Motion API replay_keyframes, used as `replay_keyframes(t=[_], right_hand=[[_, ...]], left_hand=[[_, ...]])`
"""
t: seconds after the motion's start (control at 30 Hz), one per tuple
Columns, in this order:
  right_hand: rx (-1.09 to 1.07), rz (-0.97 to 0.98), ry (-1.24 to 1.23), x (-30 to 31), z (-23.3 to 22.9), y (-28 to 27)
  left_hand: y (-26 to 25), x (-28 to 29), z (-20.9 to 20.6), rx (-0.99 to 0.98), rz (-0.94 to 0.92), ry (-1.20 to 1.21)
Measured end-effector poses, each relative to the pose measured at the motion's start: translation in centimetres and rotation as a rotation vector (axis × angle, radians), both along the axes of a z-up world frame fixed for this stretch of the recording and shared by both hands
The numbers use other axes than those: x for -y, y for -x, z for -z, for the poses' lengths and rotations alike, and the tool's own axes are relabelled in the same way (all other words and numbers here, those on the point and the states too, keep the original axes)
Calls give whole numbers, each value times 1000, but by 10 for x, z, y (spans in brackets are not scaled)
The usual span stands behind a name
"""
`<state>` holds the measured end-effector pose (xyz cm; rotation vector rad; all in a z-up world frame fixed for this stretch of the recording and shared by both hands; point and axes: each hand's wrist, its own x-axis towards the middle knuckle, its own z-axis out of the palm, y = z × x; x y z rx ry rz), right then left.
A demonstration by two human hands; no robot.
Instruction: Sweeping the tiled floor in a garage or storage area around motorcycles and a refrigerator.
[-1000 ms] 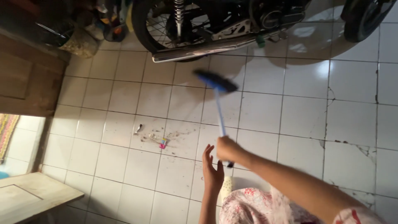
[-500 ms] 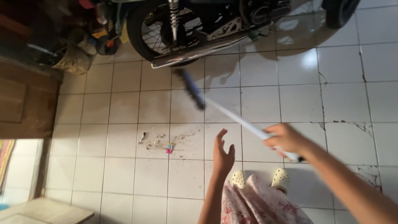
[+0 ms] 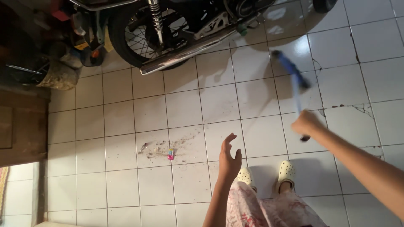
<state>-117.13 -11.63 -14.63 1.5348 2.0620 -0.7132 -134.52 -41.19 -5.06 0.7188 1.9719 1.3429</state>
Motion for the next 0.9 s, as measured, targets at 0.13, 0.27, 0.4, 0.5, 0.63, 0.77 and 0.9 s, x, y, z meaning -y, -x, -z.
replay_keyframes(t=[0.13,0.27,0.4,0.5,0.63,0.77,0.9], right_hand=[[167,-798,288,115,12,-3],[-133,-244,431,203,-100,58],[-343,-209,549,205,-116,84],[-514,10,670,197,-127,61],[-506,172,692,172,-208,15],[-353,149,571,161,-234,-21],[-165,-20,316,164,-159,-50]], left_hand=[[0,13,13,-54,47,12],[2,31,18,-128,138,61],[2,43,37,-242,179,198],[-8,32,43,-359,134,159],[-51,-19,3,-397,76,-120],[-97,-60,-9,-349,234,-162],[-117,-72,16,-234,390,-149]])
